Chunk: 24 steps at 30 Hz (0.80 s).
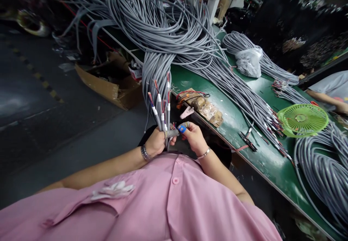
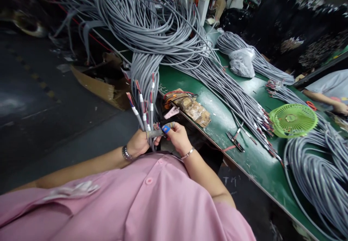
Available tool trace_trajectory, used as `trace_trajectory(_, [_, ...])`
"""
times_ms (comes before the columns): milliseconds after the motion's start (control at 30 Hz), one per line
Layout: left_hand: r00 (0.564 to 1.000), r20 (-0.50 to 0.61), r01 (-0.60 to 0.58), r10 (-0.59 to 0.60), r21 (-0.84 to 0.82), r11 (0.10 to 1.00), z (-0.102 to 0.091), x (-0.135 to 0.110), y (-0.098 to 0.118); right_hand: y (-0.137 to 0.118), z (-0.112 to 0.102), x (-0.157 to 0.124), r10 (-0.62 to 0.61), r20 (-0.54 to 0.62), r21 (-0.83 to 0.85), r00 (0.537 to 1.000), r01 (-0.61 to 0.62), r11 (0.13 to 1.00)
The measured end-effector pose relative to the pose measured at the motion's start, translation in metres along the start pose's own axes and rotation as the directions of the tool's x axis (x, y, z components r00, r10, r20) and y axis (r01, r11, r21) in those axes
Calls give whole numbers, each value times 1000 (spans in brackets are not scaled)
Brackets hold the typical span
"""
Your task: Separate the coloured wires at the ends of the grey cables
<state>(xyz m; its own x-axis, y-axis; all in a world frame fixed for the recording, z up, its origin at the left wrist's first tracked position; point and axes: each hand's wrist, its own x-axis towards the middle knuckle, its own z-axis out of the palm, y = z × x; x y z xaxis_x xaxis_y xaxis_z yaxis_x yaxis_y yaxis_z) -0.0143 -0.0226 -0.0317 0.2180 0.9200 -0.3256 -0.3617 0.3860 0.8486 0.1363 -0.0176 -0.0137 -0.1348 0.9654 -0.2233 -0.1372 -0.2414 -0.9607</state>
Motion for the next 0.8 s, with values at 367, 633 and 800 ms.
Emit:
trace_trajectory(367, [995,-100,-29,18,-112,993,0,4,0,-1,0,-3,9,-56,70,998,-5,998])
trace_trajectory(633, [990,-134,-56,31,-184,981,0,5,5,0,-2,-7,-7,11,55,1000,6,998])
trace_trajectory(800, [998,-65,-3,-6,-150,989,0,4,8,1,-5,-4,-24,-30,71,999,26,997])
